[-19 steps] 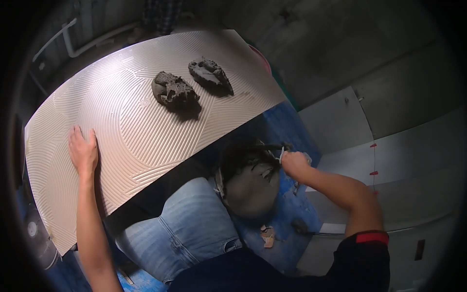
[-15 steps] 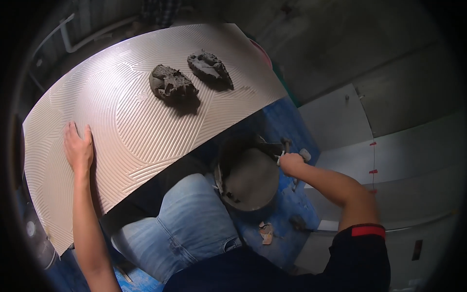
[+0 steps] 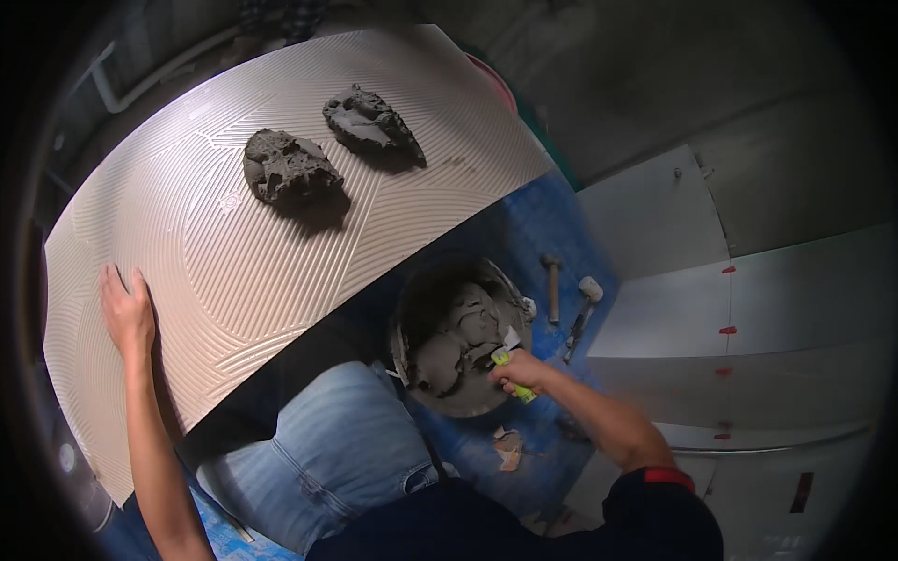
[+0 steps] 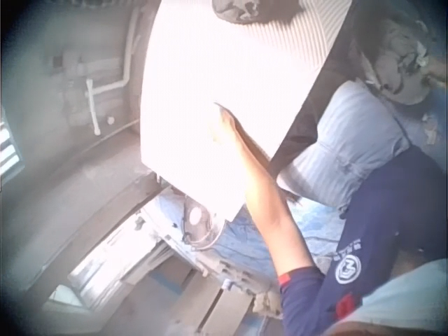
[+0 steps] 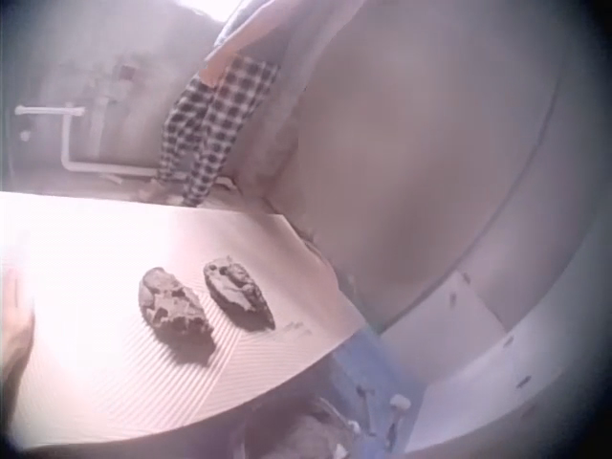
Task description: The person scoops mounds of mortar from a bucket onto the back of a large ceramic tile using a trowel and then spreads the mortar across the surface with the tool.
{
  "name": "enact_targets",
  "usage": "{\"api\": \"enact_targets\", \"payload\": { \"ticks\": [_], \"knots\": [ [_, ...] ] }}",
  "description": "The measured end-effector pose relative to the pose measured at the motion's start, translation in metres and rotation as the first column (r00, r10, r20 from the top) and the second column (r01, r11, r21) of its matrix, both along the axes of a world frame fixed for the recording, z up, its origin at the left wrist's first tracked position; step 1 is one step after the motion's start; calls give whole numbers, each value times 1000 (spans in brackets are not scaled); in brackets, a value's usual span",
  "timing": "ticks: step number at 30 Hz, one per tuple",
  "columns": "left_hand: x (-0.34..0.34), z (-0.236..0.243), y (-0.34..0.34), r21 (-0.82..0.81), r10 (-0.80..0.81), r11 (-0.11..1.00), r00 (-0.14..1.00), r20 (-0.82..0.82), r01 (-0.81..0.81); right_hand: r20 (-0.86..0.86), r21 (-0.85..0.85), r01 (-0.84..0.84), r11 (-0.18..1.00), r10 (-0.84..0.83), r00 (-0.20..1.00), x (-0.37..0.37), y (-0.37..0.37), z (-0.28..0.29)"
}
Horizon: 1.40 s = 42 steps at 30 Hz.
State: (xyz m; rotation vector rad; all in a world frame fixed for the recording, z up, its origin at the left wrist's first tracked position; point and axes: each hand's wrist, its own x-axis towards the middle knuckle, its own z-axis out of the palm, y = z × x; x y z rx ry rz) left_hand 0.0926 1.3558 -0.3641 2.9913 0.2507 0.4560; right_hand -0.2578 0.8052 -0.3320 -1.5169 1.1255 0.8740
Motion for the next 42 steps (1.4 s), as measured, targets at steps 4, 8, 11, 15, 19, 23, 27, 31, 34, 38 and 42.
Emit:
{"api": "enact_targets", "payload": {
  "ticks": [4,8,11,15,19,23,27,31,34,38,42],
  "knots": [
    [2,11,13,60,-90,994,995,43,87,31,453,471,757,-541,840,-12,27,-42],
    [0,2,6,44,-112,993,992,57,109,119,610,538,582,-738,664,-15,55,-62],
    [0,2,4,38,-128,991,990,55,126,127,729,517,449,-831,542,-14,62,-58],
    [0,0,5,2,-113,994,992,51,113,261,627,486,609,-752,605,-14,68,-40],
    [4,2,36,-137,-125,983,992,2,124,412,482,376,791,-584,699,-20,72,-19],
    [6,-10,52,-443,-272,866,962,-24,233,537,425,277,862,-486,689,-23,63,47],
    [2,6,70,-830,-319,488,941,117,269,622,535,140,833,-500,603,20,72,149],
    [-48,26,146,-334,63,941,998,3,-58,858,276,-151,949,-173,483,94,130,221],
    [-89,31,157,-27,306,951,950,-68,-308,793,-600,-184,778,609,-13,157,178,222],
    [-72,34,117,-79,297,950,951,-80,-303,535,-823,190,535,843,-52,230,239,102],
    [-82,27,127,-96,305,946,951,-54,-309,213,-824,-488,289,955,206,254,303,96]
  ]
}}
